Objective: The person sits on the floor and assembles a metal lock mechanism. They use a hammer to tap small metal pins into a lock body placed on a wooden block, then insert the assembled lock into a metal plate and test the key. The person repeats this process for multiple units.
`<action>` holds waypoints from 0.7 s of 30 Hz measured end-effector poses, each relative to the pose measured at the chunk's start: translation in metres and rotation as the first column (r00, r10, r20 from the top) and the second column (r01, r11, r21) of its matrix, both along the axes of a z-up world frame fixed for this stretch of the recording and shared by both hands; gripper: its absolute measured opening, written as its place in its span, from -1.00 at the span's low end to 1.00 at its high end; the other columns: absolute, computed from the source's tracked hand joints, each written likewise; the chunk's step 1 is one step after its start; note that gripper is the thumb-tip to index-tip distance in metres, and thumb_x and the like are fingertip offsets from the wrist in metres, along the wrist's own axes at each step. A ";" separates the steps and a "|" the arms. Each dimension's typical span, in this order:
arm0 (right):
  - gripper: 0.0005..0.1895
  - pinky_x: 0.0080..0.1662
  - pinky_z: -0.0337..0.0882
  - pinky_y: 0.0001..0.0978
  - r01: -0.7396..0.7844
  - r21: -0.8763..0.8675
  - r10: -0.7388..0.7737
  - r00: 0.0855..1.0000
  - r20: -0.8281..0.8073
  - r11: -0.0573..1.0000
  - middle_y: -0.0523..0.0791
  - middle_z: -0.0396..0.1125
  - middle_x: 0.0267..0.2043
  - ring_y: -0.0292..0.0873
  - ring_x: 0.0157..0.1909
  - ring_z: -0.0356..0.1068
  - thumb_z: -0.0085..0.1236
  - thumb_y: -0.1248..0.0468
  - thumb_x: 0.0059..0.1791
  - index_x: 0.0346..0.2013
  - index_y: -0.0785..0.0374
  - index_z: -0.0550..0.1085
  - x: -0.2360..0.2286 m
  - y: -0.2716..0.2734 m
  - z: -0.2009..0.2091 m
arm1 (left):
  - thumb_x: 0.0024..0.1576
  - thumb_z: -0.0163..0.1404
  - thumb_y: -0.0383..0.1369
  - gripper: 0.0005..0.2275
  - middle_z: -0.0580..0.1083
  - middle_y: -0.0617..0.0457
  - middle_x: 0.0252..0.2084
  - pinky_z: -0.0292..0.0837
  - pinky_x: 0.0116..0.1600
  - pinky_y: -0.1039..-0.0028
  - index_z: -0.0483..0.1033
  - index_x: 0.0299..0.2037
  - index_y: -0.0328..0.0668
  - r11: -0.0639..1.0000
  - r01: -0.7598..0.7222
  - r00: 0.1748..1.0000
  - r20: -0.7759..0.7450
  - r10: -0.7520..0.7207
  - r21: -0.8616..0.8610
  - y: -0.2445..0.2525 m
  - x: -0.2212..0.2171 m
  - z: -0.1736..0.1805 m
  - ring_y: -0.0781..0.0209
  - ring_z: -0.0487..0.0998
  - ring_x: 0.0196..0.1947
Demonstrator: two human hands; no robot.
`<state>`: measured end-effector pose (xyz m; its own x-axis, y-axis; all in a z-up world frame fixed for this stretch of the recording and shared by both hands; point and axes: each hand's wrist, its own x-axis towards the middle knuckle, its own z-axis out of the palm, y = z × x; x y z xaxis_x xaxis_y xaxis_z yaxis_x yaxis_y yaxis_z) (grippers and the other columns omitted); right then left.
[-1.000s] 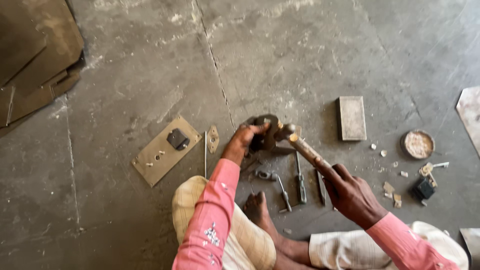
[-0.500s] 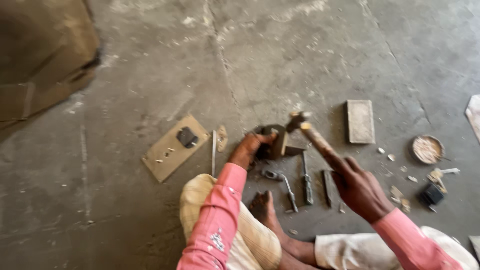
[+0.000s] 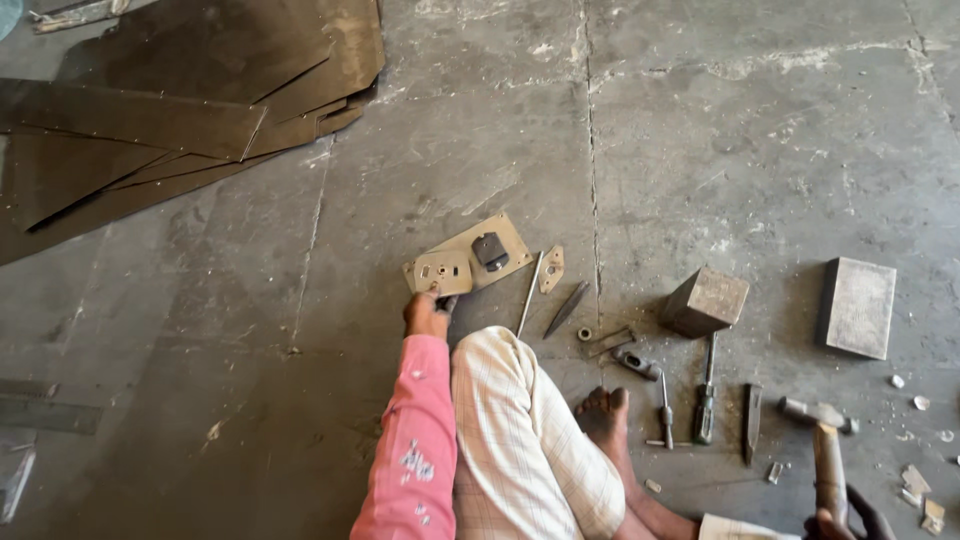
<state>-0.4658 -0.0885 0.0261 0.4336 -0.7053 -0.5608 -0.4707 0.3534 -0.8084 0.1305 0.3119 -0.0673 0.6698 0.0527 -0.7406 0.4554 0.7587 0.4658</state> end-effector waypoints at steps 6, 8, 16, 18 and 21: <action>-0.27 -0.32 0.51 -0.04 -0.041 0.035 0.042 0.998 -0.037 0.999 0.17 0.42 -0.35 0.06 -0.41 0.47 0.21 0.34 -0.05 0.42 0.28 0.26 0.015 -0.018 0.022 | 0.10 0.09 -0.33 -0.67 0.50 -0.24 0.02 0.55 0.01 -0.01 0.47 0.03 -0.36 0.971 0.071 0.997 -0.016 -0.069 0.228 -0.011 -0.013 0.007 -0.15 0.57 -0.04; -0.27 -0.30 0.53 -0.04 -0.095 0.061 0.099 0.994 -0.056 0.994 0.16 0.43 -0.36 0.06 -0.41 0.49 0.20 0.33 -0.07 0.41 0.28 0.26 0.023 -0.020 0.021 | 0.08 0.13 -0.27 -0.64 0.51 -0.25 0.01 0.54 0.01 0.01 0.49 0.00 -0.38 0.907 0.141 0.990 -0.034 -0.139 0.396 -0.020 -0.008 0.011 -0.17 0.57 -0.03; -0.29 -0.28 0.48 -0.03 0.104 -0.085 -0.104 0.995 0.001 0.991 0.20 0.42 -0.27 0.04 -0.34 0.44 0.18 0.36 0.02 0.48 0.28 0.24 0.009 0.002 0.007 | 0.06 0.19 -0.01 -0.51 0.53 -0.28 -0.02 0.49 0.01 0.03 0.56 -0.11 -0.39 -0.344 0.309 0.834 -0.426 -0.349 0.887 -0.001 -0.025 0.014 -0.24 0.55 -0.01; -0.36 -0.28 0.45 -0.04 0.143 -0.115 -0.141 0.990 0.025 0.983 0.22 0.41 -0.29 0.05 -0.32 0.43 0.18 0.38 0.05 0.43 0.32 0.25 0.008 0.006 0.004 | 0.13 0.10 -0.01 -0.55 0.56 -0.26 -0.02 0.50 0.04 0.02 0.59 -0.08 -0.33 -0.265 0.367 0.835 -0.442 -0.327 0.891 0.013 -0.029 0.015 -0.23 0.57 0.00; -0.28 -0.28 0.49 -0.01 0.121 -0.144 -0.124 0.992 -0.011 0.982 0.20 0.42 -0.22 0.03 -0.27 0.46 0.18 0.39 0.04 0.51 0.33 0.25 0.014 0.005 0.002 | 0.13 0.12 -0.01 -0.55 0.56 -0.26 -0.01 0.51 0.05 0.05 0.60 -0.08 -0.31 -0.238 0.433 0.785 -0.493 -0.375 0.870 0.019 -0.020 0.019 -0.23 0.57 0.00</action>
<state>-0.4520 -0.0837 0.0279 0.3285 -0.8259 -0.4583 -0.4473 0.2913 -0.8456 0.1101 0.3312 -0.0486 0.8770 0.4001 -0.2662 0.4793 -0.7687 0.4235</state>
